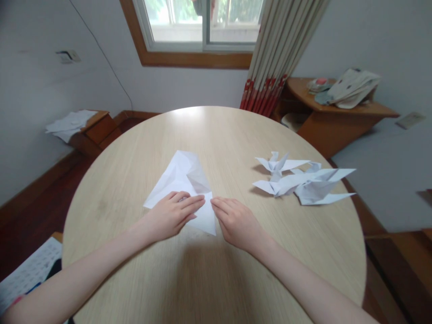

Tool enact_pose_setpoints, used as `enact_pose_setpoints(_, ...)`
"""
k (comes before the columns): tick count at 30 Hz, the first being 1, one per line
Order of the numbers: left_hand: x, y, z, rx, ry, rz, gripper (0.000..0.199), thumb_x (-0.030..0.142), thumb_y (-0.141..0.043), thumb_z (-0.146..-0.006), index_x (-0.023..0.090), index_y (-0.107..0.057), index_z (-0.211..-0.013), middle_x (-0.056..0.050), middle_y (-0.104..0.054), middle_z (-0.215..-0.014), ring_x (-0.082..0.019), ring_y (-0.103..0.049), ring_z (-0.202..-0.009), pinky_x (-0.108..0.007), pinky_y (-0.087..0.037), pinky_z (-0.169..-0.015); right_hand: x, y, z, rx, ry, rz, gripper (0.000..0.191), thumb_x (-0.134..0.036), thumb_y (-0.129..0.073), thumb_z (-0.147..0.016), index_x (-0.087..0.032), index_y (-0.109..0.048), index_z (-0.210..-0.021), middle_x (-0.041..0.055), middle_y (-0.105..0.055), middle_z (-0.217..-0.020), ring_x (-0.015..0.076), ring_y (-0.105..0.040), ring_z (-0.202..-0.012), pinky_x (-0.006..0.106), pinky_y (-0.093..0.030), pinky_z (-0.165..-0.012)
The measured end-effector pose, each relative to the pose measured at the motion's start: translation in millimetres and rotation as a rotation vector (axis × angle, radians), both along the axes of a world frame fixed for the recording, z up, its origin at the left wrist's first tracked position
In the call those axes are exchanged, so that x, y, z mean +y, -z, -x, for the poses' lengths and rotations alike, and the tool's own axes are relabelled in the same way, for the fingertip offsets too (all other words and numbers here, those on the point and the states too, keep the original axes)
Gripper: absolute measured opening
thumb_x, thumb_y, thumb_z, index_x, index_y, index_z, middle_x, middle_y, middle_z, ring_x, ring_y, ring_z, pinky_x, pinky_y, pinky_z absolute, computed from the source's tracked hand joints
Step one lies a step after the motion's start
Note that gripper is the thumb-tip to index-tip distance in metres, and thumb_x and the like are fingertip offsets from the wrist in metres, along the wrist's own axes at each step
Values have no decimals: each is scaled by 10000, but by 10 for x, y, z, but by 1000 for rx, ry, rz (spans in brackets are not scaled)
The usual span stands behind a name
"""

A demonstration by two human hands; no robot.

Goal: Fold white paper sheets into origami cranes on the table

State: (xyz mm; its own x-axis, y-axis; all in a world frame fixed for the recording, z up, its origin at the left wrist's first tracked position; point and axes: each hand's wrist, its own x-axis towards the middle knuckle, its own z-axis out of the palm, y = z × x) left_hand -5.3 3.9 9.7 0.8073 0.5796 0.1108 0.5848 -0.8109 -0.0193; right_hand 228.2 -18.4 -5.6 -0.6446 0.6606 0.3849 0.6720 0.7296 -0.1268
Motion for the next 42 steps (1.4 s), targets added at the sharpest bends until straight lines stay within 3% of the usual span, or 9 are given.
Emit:
enact_pose_setpoints(11, 2, 19, 11, -19, -2, 3, 359, 289, -379, -1002, 164, -479, -1323, -100, -537, -1366, -239, -529, -1060, -378, -420, -833, -166, -139, -14, 7, -37, 102, 415, -21, -415, -804, -167, -676, -1091, 110, -715, -1093, 233, -673, -1003, 395, -579, -841)
enact_pose_setpoints(22, -4, 3, 0, -21, -11, 20, 364, 288, -372, -1003, 160, -485, -1323, -108, -541, -1361, -243, -524, -1056, -382, -421, -833, -237, -144, -123, -80, -152, 196, 464, 27, -476, -651, -149, -696, -1019, 144, -661, -1219, 262, -602, -1165, 409, -547, -918)
enact_pose_setpoints(30, -2, -3, 1, -13, -11, 24, 366, 290, -364, -1004, 163, -483, -1326, -105, -537, -1366, -244, -520, -1053, -380, -422, -827, -256, -127, -178, -125, -190, 215, 481, 31, -480, -651, -169, -693, -1033, 125, -644, -1254, 251, -543, -1240, 379, -540, -941)
enact_pose_setpoints(42, -5, -24, -6, 12, -12, 29, 371, 286, -374, -1004, 152, -479, -1333, -77, -522, -1395, -247, -511, -1053, -382, -421, -831, -272, -155, -235, -175, -249, 300, 433, 12, -576, -658, -169, -729, -1020, 154, -569, -1345, 327, -499, -1275, 459, -519, -963)
